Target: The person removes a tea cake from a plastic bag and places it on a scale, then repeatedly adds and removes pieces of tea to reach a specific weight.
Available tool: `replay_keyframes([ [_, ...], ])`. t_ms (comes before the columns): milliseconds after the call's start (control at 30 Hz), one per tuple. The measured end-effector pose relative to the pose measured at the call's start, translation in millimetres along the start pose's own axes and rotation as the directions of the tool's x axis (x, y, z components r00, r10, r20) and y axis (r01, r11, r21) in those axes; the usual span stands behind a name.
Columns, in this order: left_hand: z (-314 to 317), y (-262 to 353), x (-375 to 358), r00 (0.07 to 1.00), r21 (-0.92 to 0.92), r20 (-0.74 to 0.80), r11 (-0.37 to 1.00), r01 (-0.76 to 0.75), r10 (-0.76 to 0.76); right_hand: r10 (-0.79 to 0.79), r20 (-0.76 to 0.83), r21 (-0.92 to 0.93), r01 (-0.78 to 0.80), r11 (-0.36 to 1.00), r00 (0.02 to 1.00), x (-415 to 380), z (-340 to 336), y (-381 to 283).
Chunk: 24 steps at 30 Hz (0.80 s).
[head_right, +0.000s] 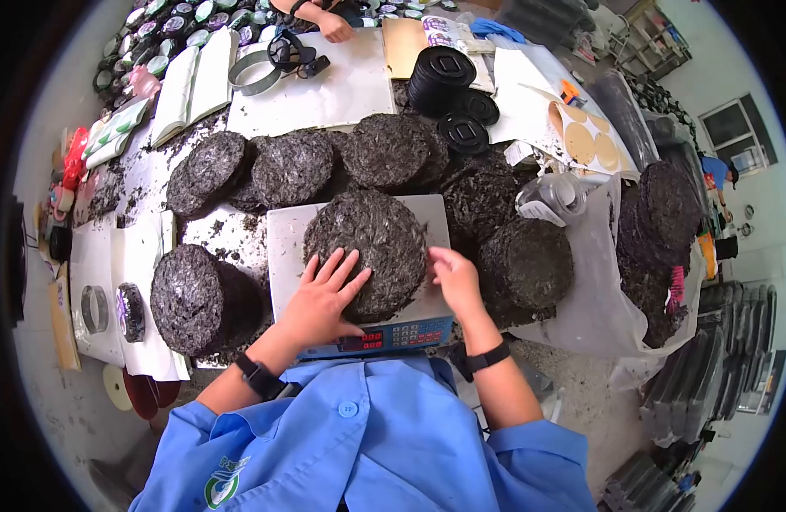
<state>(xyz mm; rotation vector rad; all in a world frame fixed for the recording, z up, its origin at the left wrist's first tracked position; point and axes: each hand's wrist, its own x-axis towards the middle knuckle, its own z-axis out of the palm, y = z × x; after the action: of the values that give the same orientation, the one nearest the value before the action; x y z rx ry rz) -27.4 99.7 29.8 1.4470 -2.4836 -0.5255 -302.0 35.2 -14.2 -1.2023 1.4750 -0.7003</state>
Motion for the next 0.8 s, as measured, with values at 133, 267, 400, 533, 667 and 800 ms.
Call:
replay_keyframes([
  [133, 12, -10, -3, 0.999, 0.007, -0.048, 1.0, -0.01, 0.01, 0.037, 0.141, 0.228, -0.069, 0.971, 0.989, -26, 22, 5],
  [267, 12, -11, 0, 0.995, -0.026, -0.103, 1.0, -0.009, 0.007, 0.066, 0.071, 0.125, -0.074, 0.989, 0.995, -35, 39, 3],
  [400, 17, -9, -1, 0.995, 0.012, -0.101, 1.0, 0.0, 0.002, 0.012, -0.087, 0.045, -0.009, 0.999, 0.996, -41, 61, 2],
  [533, 20, -6, -2, 0.996, 0.113, -0.09, 0.994, 0.003, 0.007, -0.004, -0.093, -0.148, -0.01, 0.989, 0.996, -34, 64, 5],
  [667, 21, -6, -2, 0.996, 0.146, -0.085, 0.989, -0.004, 0.017, 0.079, -0.161, -0.18, -0.108, 0.978, 0.984, -40, 32, -15],
  [800, 19, -7, -5, 0.99, 0.106, -0.131, 0.994, -0.028, 0.042, -0.244, -0.295, -0.612, 0.013, 0.791, 0.924, -13, -48, -13],
])
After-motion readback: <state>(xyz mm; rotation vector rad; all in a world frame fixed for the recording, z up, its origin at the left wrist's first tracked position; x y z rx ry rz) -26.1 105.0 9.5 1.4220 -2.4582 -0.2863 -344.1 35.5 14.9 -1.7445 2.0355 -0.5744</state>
